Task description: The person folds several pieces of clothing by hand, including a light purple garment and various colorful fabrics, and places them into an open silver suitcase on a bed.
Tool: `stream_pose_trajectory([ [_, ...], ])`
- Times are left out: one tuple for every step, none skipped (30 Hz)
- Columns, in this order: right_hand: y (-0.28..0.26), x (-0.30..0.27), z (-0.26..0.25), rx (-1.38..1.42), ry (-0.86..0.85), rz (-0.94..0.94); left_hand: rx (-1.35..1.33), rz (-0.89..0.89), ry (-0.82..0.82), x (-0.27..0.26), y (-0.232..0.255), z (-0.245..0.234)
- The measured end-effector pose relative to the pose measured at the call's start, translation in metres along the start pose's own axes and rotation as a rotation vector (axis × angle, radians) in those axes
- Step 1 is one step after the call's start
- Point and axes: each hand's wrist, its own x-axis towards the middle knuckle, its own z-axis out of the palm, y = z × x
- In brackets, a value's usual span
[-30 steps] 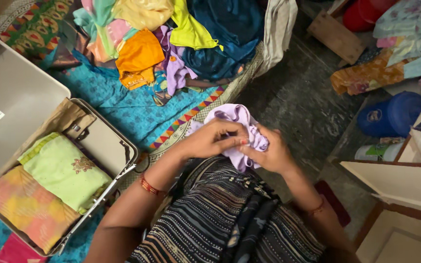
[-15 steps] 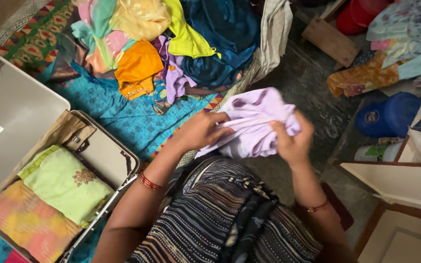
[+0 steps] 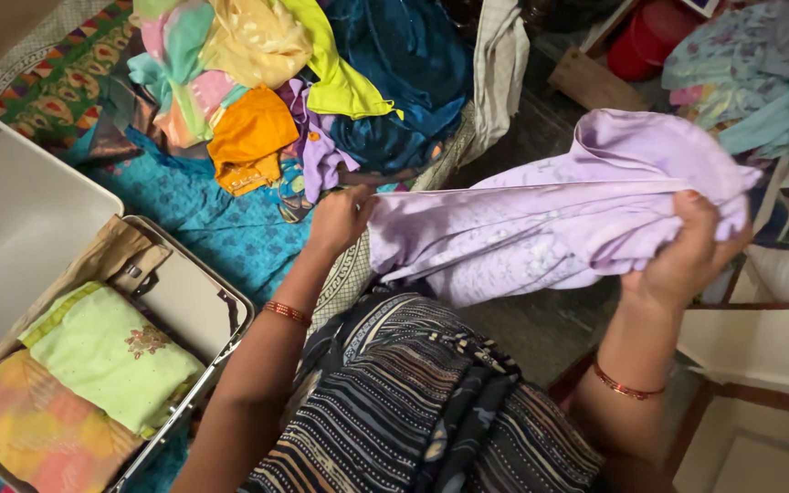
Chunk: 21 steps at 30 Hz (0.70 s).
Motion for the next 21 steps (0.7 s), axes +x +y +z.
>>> stream_pose_trajectory([
  [-0.007, 0.0, -0.002, 0.029, -0.026, -0.025, 0.031, -0.084, -0.022, -0.001, 0.0, 0.003],
  [-0.014, 0.0, -0.004, 0.058, -0.052, -0.051, 0.062, -0.168, -0.044, -0.003, -0.001, 0.007],
  [-0.02, 0.003, -0.006, 0.053, -0.053, -0.049, 0.059, -0.17, -0.046, -0.007, -0.003, 0.011],
  [-0.027, 0.006, -0.008, 0.063, -0.016, -0.066, -0.032, -0.162, -0.025, -0.013, -0.005, 0.015],
  [-0.032, 0.007, -0.008, 0.074, 0.021, -0.081, -0.121, -0.156, -0.005, -0.02, -0.008, 0.019],
  [-0.038, 0.006, -0.01, 0.07, 0.021, -0.077, -0.123, -0.16, -0.007, -0.027, -0.012, 0.023],
  [-0.046, 0.004, -0.013, 0.037, -0.015, -0.071, -0.129, -0.132, -0.015, -0.034, -0.015, 0.028],
  [-0.051, 0.002, -0.015, 0.004, -0.05, -0.066, -0.135, -0.105, -0.023, -0.041, -0.018, 0.035],
  [-0.055, 0.0, -0.016, -0.002, -0.049, -0.058, -0.138, -0.113, -0.028, -0.05, -0.021, 0.042],
  [-0.059, 0.0, -0.018, 0.034, -0.079, -0.022, -0.139, -0.074, -0.078, -0.058, -0.024, 0.05],
  [-0.062, -0.001, -0.02, 0.049, -0.094, 0.001, -0.141, -0.037, -0.128, -0.068, -0.027, 0.059],
  [-0.066, -0.003, -0.021, 0.063, -0.109, 0.024, -0.145, -0.045, -0.133, -0.077, -0.03, 0.069],
  [-0.071, -0.005, -0.022, 0.036, -0.144, 0.018, -0.114, -0.019, -0.176, -0.086, -0.033, 0.08],
  [-0.076, -0.006, -0.022, 0.023, -0.162, 0.015, -0.084, 0.007, -0.218, -0.095, -0.035, 0.091],
  [-0.083, -0.006, -0.021, 0.006, -0.178, 0.014, -0.087, 0.006, -0.222, -0.103, -0.037, 0.101],
  [-0.09, -0.007, -0.019, -0.003, -0.236, 0.052, -0.062, 0.028, -0.127, -0.111, -0.036, 0.109],
  [-0.094, -0.007, -0.017, -0.01, -0.294, 0.089, -0.035, 0.053, -0.03, -0.115, -0.034, 0.113],
  [-0.097, -0.006, -0.016, -0.012, -0.292, 0.089, -0.037, 0.054, -0.032, -0.119, -0.034, 0.115],
  [-0.1, -0.003, -0.016, -0.019, -0.339, 0.109, -0.082, 0.005, 0.037, -0.124, -0.033, 0.116],
  [-0.102, -0.003, -0.017, -0.023, -0.36, 0.119, -0.126, -0.045, 0.107, -0.127, -0.034, 0.118],
  [-0.103, -0.002, -0.019, -0.028, -0.384, 0.13, -0.128, -0.046, 0.104, -0.129, -0.034, 0.119],
])
